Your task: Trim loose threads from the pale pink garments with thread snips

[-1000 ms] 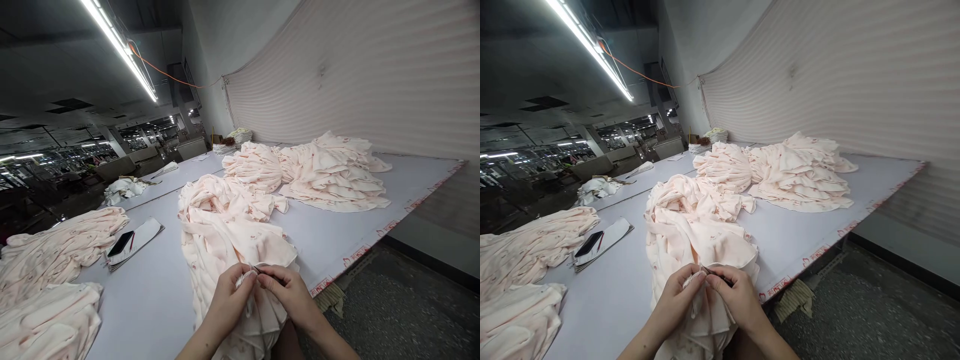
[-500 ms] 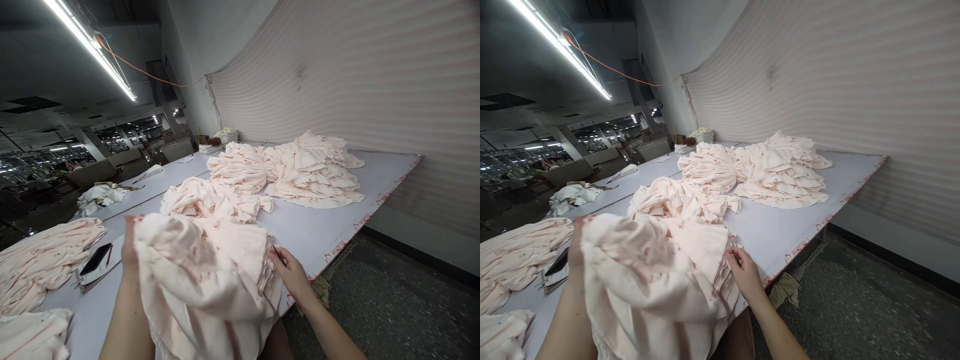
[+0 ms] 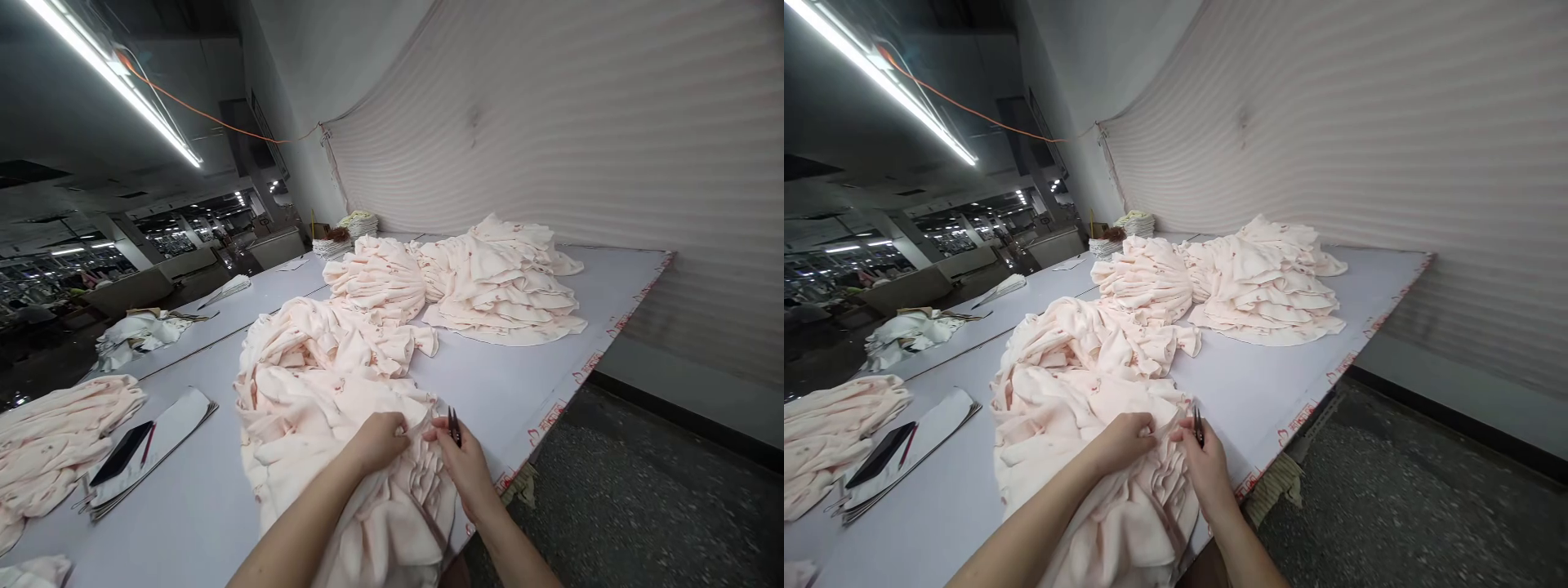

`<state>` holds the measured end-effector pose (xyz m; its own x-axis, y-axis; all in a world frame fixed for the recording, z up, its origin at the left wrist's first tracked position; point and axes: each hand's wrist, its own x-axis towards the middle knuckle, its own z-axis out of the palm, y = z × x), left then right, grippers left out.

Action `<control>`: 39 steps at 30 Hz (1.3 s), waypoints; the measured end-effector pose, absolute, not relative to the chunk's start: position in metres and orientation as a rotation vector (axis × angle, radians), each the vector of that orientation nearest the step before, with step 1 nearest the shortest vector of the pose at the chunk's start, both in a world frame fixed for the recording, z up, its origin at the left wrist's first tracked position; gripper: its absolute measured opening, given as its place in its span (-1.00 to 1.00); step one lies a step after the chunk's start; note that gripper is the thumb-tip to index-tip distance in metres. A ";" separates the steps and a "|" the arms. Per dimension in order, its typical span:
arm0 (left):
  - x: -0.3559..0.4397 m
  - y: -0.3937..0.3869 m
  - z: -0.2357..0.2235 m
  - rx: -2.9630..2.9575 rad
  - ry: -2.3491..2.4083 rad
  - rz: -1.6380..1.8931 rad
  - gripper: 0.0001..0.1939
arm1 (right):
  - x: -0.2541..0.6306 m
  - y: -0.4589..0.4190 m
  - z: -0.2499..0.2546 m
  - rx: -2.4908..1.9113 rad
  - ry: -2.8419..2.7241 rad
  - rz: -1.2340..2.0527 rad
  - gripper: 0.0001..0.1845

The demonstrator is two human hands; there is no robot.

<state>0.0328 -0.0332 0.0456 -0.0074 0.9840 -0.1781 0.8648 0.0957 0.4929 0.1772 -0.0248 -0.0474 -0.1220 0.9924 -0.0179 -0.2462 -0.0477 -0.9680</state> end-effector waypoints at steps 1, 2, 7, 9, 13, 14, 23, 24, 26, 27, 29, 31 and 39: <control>0.029 -0.040 0.045 1.808 1.921 0.344 -0.93 | 0.181 -0.022 -0.049 -1.005 -1.092 1.410 -0.71; 0.025 -0.048 0.046 1.806 1.937 0.352 -0.90 | 0.183 -0.019 -0.049 -1.022 -1.105 1.399 -0.71; 0.012 -0.086 0.065 1.864 1.921 0.725 -0.88 | 0.173 -0.018 -0.041 -1.031 -1.335 1.361 -0.57; 0.007 -0.096 0.073 1.834 1.802 0.954 -0.92 | 0.165 -0.023 -0.034 -1.055 -1.496 1.282 -0.53; -0.010 -0.112 0.087 1.528 1.675 1.161 -0.89 | 0.162 -0.033 -0.018 -0.991 -1.727 1.123 -0.83; -0.015 -0.117 0.091 1.491 1.699 1.175 -0.89 | 0.164 -0.034 -0.015 -0.972 -1.750 1.101 -0.88; -0.027 -0.158 0.119 1.791 2.057 0.478 -0.72 | 0.163 -0.062 0.000 -0.808 -1.935 1.163 -0.77; -0.024 -0.161 0.114 1.824 2.099 0.359 -0.65 | 0.161 -0.065 0.001 -0.793 -1.919 1.161 -0.84; -0.017 -0.165 0.102 1.914 2.157 0.180 -0.67 | 0.158 -0.069 0.004 -0.783 -1.850 1.219 -0.88; -0.013 -0.166 0.095 1.961 2.170 0.142 -0.71 | 0.158 -0.071 0.005 -0.783 -1.818 1.263 -0.89; -0.007 -0.165 0.085 2.049 2.155 0.181 -0.66 | 0.159 -0.075 0.008 -0.785 -1.770 1.336 -0.87; -0.001 -0.161 0.076 2.117 2.128 0.296 -0.61 | 0.160 -0.079 0.011 -0.771 -1.734 1.380 -0.83; 0.005 -0.155 0.057 2.078 1.875 1.060 -0.80 | 0.165 -0.092 0.015 -0.682 -1.678 1.078 -0.84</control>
